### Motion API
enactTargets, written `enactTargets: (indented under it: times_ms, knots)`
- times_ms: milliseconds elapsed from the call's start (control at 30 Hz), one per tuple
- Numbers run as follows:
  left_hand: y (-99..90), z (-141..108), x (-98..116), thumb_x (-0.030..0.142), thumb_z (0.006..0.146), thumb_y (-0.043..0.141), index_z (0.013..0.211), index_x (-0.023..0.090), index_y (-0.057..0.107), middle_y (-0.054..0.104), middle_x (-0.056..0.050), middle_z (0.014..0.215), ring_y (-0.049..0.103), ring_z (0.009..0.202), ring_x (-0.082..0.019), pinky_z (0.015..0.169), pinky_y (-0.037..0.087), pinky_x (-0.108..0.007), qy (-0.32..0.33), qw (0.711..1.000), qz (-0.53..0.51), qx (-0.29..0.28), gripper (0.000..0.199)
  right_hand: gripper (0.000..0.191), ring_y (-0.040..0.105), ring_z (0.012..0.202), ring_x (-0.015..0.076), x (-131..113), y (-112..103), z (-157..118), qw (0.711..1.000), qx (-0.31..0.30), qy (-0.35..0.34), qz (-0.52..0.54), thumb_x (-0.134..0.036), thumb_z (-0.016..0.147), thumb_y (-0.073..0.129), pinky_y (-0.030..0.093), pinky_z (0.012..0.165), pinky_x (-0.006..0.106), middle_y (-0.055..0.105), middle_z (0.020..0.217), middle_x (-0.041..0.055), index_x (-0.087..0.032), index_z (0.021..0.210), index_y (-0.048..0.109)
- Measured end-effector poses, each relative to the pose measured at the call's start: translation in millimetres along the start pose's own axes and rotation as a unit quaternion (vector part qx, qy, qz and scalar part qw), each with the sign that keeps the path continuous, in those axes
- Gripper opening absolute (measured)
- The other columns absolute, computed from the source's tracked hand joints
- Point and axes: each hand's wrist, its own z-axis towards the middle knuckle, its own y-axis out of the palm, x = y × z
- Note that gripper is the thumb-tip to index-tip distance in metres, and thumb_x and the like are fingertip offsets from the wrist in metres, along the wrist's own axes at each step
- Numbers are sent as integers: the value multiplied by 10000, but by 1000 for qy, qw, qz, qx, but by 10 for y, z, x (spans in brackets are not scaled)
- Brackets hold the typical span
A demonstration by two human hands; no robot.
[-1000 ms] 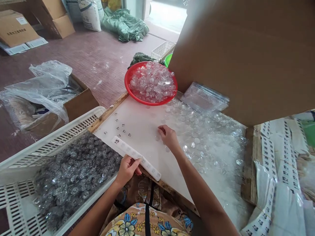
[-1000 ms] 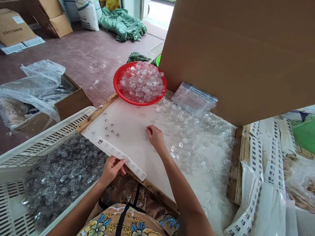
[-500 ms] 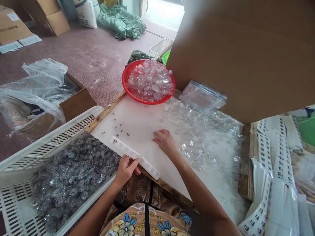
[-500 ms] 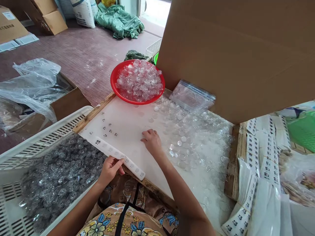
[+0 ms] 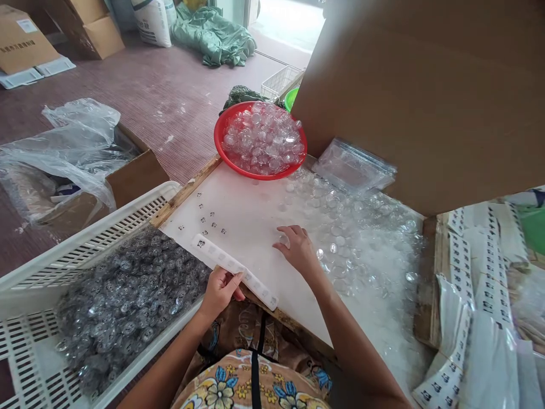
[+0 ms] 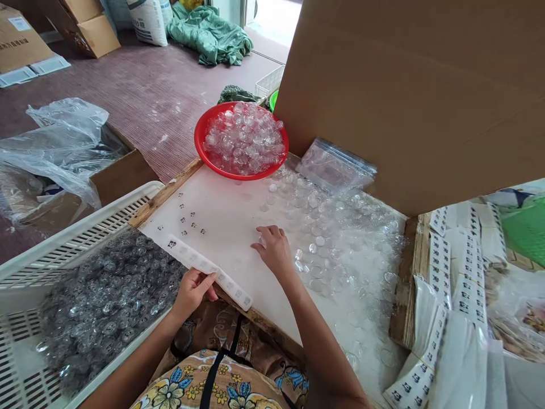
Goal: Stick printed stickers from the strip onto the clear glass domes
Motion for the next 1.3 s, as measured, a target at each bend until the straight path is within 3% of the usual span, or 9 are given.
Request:
enactTargets:
  times_ms: [167,400,600,700,867,1000,1200,1300]
  knots:
    - [2,-4,46,435,815,676,859,171,597,593,51,477,624,380,-155,402,501,-227,-3,1000,3,-1,278,252,594,960,254,48,47,-18,998,-32,17,58,-155,811,662,512,846,414,630,1043,102,-217,1055,667]
    - [6,-9,41,437,815,674,874,173,594,593,52,474,623,382,-160,406,512,-237,-8,1000,3,0,282,222,628,831,191,-15,59,93,982,-27,57,176,-307,806,664,526,731,338,663,1006,80,-210,1006,664]
    - [7,1,45,430,814,674,853,176,588,599,51,467,622,376,-160,410,507,-238,-4,1000,5,0,271,211,644,778,191,4,-32,87,972,10,130,197,-329,863,504,508,737,338,703,888,55,-215,949,659]
    - [7,1,60,424,818,672,854,175,591,603,49,465,621,374,-156,416,501,-231,-4,1000,10,-1,265,206,644,775,194,41,-79,74,971,0,147,190,-307,861,496,496,719,328,704,863,45,-218,954,657]
    - [9,-3,59,413,822,670,844,173,585,610,44,465,616,369,-148,418,495,-222,0,1000,10,1,255,158,618,867,236,42,-62,36,994,23,85,63,-247,872,536,485,791,381,673,987,90,-214,966,659]
    - [8,1,41,425,799,692,840,175,585,612,46,479,621,368,-153,405,495,-223,0,1000,5,7,276,256,577,1013,281,-28,54,30,999,-18,-10,38,-182,822,648,477,885,420,647,1072,109,-214,1076,651]
    - [-4,4,10,431,838,658,880,165,595,605,42,448,616,376,-156,413,515,-232,1,1000,4,-14,277,219,587,982,261,-109,215,58,997,-20,-23,75,-146,826,633,495,892,428,636,1026,96,-210,1035,657]
    - [-6,0,13,433,843,652,877,161,594,609,37,445,613,375,-162,406,519,-241,-2,1000,3,-15,280,248,611,886,221,-97,211,60,992,-17,-1,128,-172,826,645,530,799,383,632,1034,86,-203,1072,644]
